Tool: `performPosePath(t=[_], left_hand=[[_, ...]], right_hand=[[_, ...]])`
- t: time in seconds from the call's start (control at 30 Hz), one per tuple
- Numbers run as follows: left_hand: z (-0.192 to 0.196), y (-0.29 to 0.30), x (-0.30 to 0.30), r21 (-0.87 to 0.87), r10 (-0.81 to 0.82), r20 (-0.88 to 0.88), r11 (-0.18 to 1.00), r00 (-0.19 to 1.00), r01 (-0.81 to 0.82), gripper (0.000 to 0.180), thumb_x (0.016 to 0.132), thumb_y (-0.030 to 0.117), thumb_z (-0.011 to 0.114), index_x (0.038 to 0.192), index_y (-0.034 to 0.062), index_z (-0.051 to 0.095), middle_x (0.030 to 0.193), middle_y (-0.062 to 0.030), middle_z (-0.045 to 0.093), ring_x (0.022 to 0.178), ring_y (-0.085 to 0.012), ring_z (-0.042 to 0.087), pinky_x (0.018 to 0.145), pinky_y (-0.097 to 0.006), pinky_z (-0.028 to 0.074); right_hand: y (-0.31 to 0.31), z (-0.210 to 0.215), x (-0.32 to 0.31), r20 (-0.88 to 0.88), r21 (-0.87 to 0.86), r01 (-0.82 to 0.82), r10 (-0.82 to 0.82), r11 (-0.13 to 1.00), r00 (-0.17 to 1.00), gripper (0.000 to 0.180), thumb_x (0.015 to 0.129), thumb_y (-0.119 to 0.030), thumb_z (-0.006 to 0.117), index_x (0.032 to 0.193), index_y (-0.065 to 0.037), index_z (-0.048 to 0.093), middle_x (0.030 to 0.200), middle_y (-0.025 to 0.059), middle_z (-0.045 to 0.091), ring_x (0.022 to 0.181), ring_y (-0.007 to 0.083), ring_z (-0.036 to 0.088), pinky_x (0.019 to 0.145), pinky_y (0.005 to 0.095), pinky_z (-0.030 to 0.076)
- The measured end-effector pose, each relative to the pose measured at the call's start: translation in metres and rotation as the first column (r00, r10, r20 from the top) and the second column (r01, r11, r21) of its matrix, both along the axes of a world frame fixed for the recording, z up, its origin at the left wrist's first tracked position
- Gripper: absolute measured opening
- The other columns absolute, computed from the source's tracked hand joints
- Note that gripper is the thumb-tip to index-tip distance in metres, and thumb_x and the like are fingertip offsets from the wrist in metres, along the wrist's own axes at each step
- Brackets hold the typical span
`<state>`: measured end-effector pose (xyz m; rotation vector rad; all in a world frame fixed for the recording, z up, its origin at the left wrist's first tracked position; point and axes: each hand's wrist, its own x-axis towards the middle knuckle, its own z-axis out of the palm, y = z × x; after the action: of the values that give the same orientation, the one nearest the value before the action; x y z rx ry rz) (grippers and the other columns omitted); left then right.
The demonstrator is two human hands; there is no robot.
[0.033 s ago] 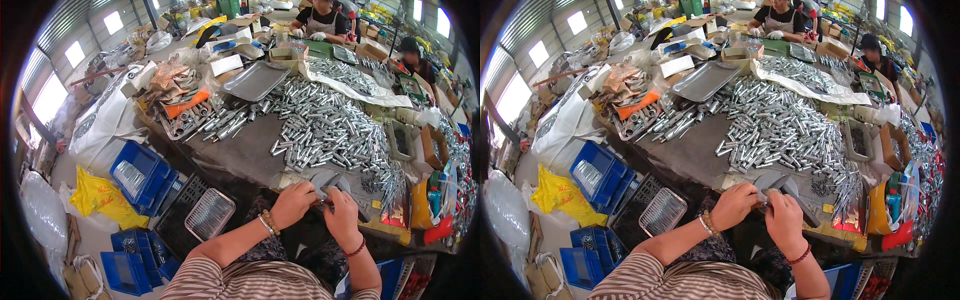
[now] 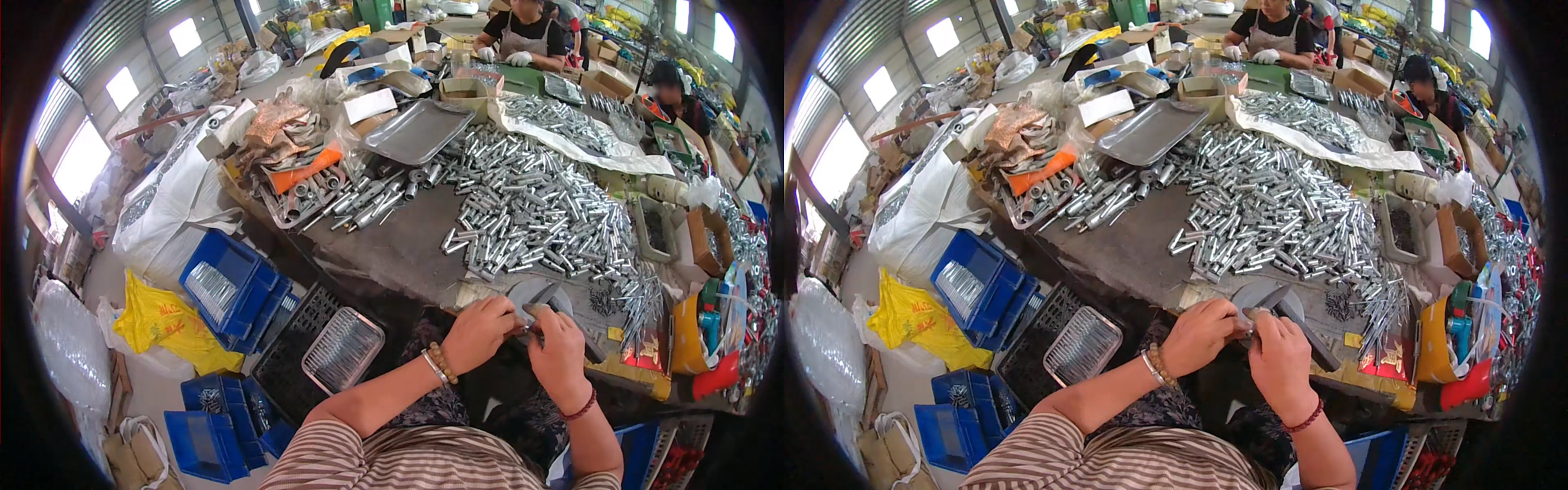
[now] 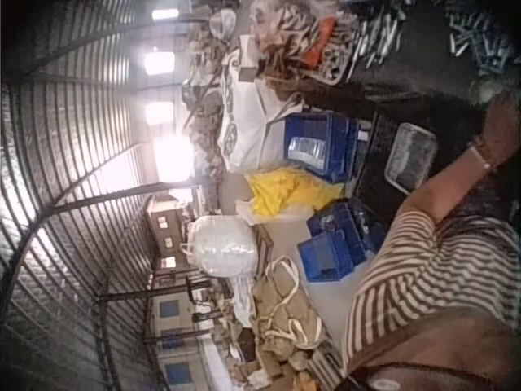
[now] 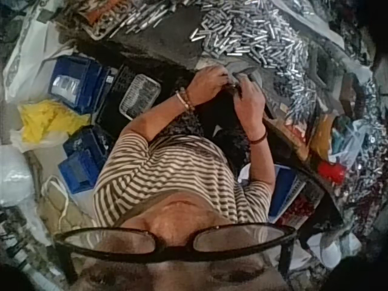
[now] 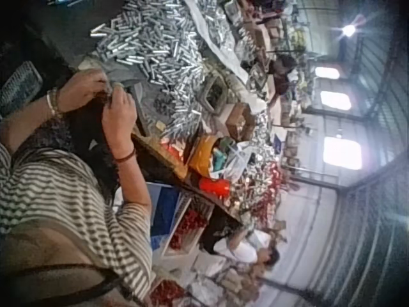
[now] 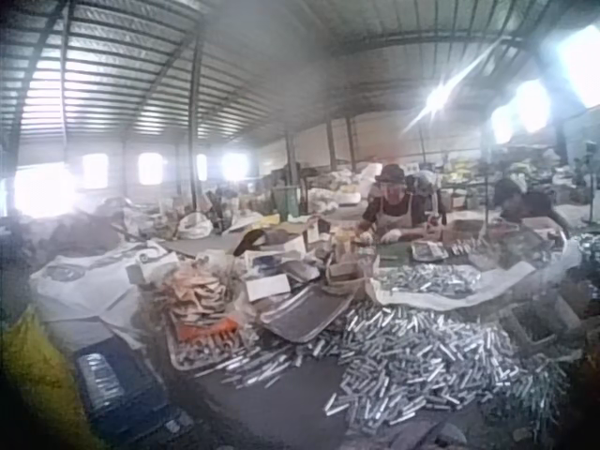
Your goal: The person assembles metal fasteners by inserting pins into metal sleeves, securing them using a hammer on a metal anvil plate, and placing the assembled pieces into a tray.
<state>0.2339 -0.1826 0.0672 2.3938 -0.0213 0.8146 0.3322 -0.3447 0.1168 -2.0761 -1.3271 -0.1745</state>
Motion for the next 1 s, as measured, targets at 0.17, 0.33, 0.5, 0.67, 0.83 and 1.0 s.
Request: performPosePath(t=[0.17, 0.33, 0.5, 0.67, 0.83, 1.0], left_hand=[[0.002, 0.0, 0.0, -0.005, 0.017, -0.001, 1.0, 1.0, -0.017, 0.015, 0.085, 0.012, 0.077, 0.1, 0.0075, 0.074, 0.101, -0.0094, 0.063, 0.097, -0.0313, 0.064, 0.082, -0.042, 0.052], [0.0, 0.002, 0.002, 0.006, 0.015, 0.005, 1.0, 1.0, -0.015, 0.013, 0.085, 0.011, 0.076, 0.098, 0.0065, 0.074, 0.101, -0.0094, 0.063, 0.096, -0.0315, 0.063, 0.082, -0.042, 0.052], [-0.002, 0.004, 0.001, 0.02, 0.018, -0.025, 1.0, 1.0, -0.017, 0.014, 0.086, 0.012, 0.075, 0.099, 0.0061, 0.073, 0.102, -0.0093, 0.064, 0.096, -0.0316, 0.063, 0.082, -0.042, 0.052], [-0.001, 0.001, -0.001, -0.01, 0.019, 0.001, 1.0, 1.0, -0.019, 0.013, 0.086, 0.011, 0.075, 0.098, 0.006, 0.073, 0.102, -0.0094, 0.064, 0.095, -0.0315, 0.064, 0.081, -0.043, 0.052], [-0.004, -0.003, 0.0, -0.005, 0.006, 0.008, 1.0, 1.0, -0.006, 0.016, 0.084, 0.01, 0.076, 0.099, 0.0069, 0.072, 0.101, -0.0093, 0.064, 0.093, -0.0318, 0.064, 0.08, -0.043, 0.052], [-0.007, 0.001, 0.004, 0.107, 0.035, -0.019, 0.994, 0.999, -0.033, 0.011, 0.086, 0.013, 0.075, 0.096, 0.0095, 0.071, 0.097, -0.0102, 0.063, 0.091, -0.032, 0.065, 0.076, -0.044, 0.053]], right_hand=[[0.008, 0.005, -0.006, 0.106, -0.02, -0.008, 0.01, 1.0, 0.994, 0.029, 0.079, 0.004, 0.068, 0.106, -0.004, 0.063, 0.084, 0.0143, 0.065, 0.082, 0.037, 0.065, 0.072, 0.047, 0.051], [0.006, 0.003, 0.002, 0.036, -0.014, 0.001, 0.0, 1.0, 0.999, 0.034, 0.079, 0.004, 0.067, 0.111, -0.006, 0.064, 0.08, 0.0121, 0.063, 0.079, 0.0349, 0.063, 0.071, 0.0472, 0.051], [0.01, 0.009, 0.003, -0.052, -0.047, 0.017, -0.019, 0.999, 0.998, 0.037, 0.081, 0.005, 0.068, 0.117, -0.005, 0.066, 0.083, 0.0147, 0.067, 0.081, 0.0363, 0.065, 0.071, 0.0478, 0.051], [0.004, 0.003, -0.007, 0.127, -0.063, -0.006, 0.014, 0.998, 0.992, 0.039, 0.082, 0.005, 0.067, 0.119, -0.006, 0.067, 0.084, 0.0128, 0.067, 0.082, 0.0348, 0.065, 0.072, 0.0474, 0.051], [-0.012, -0.004, -0.004, 0.184, -0.13, -0.011, 0.035, 0.992, 0.982, 0.042, 0.081, 0.004, 0.068, 0.123, -0.006, 0.067, 0.092, 0.0132, 0.068, 0.087, 0.0351, 0.065, 0.076, 0.0464, 0.052], [-0.029, 0.01, 0.01, 0.22, 0.041, 0.205, -0.209, 0.978, 0.953, 0.037, 0.078, 0.001, 0.074, 0.114, -0.003, 0.066, 0.105, 0.0148, 0.068, 0.095, 0.0378, 0.064, 0.086, 0.0474, 0.052]])
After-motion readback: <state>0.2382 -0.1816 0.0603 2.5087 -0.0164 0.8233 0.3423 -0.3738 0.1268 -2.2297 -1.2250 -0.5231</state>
